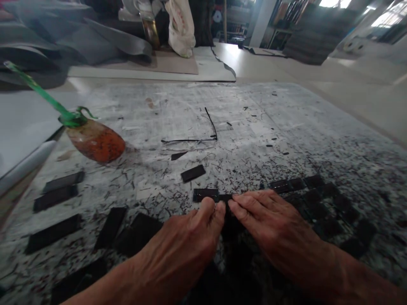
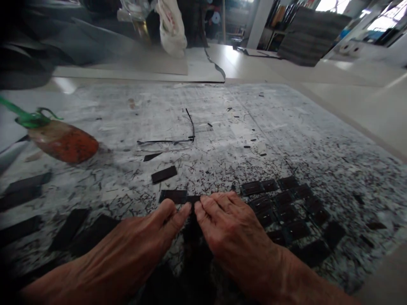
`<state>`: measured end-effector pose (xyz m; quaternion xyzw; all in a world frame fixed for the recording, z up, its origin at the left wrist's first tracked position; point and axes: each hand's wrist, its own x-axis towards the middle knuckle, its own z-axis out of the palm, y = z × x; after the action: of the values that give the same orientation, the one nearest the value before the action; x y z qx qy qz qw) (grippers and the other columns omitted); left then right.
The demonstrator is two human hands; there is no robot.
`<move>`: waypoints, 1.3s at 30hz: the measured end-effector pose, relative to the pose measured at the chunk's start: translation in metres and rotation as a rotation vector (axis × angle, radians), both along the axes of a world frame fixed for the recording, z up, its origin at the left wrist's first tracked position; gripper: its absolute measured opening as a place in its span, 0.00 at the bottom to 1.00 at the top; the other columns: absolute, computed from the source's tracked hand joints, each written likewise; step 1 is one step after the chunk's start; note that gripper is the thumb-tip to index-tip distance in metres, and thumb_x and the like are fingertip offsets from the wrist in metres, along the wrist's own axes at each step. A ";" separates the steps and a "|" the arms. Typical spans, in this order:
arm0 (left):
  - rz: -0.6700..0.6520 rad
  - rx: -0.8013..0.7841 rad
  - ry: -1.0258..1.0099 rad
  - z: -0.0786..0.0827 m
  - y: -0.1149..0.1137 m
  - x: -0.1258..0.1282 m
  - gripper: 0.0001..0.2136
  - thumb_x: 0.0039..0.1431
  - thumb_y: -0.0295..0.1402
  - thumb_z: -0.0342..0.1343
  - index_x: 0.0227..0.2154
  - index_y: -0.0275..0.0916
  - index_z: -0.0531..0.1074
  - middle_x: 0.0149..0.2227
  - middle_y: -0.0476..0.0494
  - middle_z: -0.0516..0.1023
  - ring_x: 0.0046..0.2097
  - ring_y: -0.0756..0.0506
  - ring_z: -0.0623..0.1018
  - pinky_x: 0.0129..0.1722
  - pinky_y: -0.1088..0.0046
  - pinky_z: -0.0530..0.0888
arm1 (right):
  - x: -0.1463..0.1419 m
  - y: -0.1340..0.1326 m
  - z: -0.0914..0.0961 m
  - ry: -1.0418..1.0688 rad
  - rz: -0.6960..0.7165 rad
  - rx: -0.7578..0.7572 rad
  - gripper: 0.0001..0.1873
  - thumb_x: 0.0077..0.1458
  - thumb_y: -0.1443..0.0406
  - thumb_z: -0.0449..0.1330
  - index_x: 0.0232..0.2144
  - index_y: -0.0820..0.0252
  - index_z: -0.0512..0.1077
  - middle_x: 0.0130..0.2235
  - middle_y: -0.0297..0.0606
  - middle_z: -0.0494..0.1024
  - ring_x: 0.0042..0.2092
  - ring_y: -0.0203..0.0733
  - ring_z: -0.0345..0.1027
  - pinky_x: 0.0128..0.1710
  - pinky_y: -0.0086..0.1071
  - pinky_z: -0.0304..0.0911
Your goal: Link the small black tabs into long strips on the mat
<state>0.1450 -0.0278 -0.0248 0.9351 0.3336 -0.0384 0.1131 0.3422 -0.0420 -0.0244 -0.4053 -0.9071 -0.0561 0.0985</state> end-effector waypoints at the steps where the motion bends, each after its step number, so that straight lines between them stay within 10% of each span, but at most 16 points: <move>1: 0.016 -0.017 0.011 0.001 0.000 0.000 0.24 0.52 0.16 0.33 0.52 0.31 0.56 0.43 0.35 0.68 0.33 0.46 0.74 0.29 0.72 0.75 | -0.001 0.000 0.000 -0.001 0.005 0.002 0.17 0.52 0.76 0.52 0.44 0.67 0.72 0.43 0.43 0.76 0.43 0.46 0.68 0.46 0.40 0.62; 8: 0.055 -0.281 -0.011 0.017 0.004 -0.011 0.20 0.54 0.18 0.38 0.47 0.41 0.61 0.41 0.45 0.68 0.33 0.48 0.72 0.31 0.73 0.72 | -0.002 0.003 -0.002 0.038 0.001 -0.016 0.18 0.52 0.76 0.52 0.46 0.69 0.70 0.41 0.44 0.76 0.41 0.45 0.67 0.44 0.39 0.62; 19: 0.167 -0.124 0.058 0.042 0.012 -0.009 0.16 0.56 0.21 0.40 0.43 0.41 0.65 0.36 0.46 0.67 0.29 0.52 0.69 0.29 0.78 0.68 | -0.002 0.001 -0.003 -0.010 -0.049 -0.037 0.19 0.52 0.71 0.58 0.48 0.62 0.70 0.42 0.40 0.74 0.44 0.47 0.64 0.46 0.40 0.57; 39: 0.068 0.151 0.129 0.021 0.009 0.011 0.17 0.56 0.23 0.41 0.47 0.44 0.62 0.34 0.46 0.66 0.23 0.49 0.67 0.19 0.73 0.54 | 0.001 -0.012 -0.011 -0.010 -0.100 0.012 0.17 0.57 0.70 0.53 0.49 0.64 0.68 0.50 0.39 0.73 0.54 0.50 0.57 0.51 0.44 0.50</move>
<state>0.1564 -0.0191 -0.0035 0.9247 0.3737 -0.0693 0.0217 0.3437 -0.0538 -0.0352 -0.4495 -0.8858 -0.0683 0.0935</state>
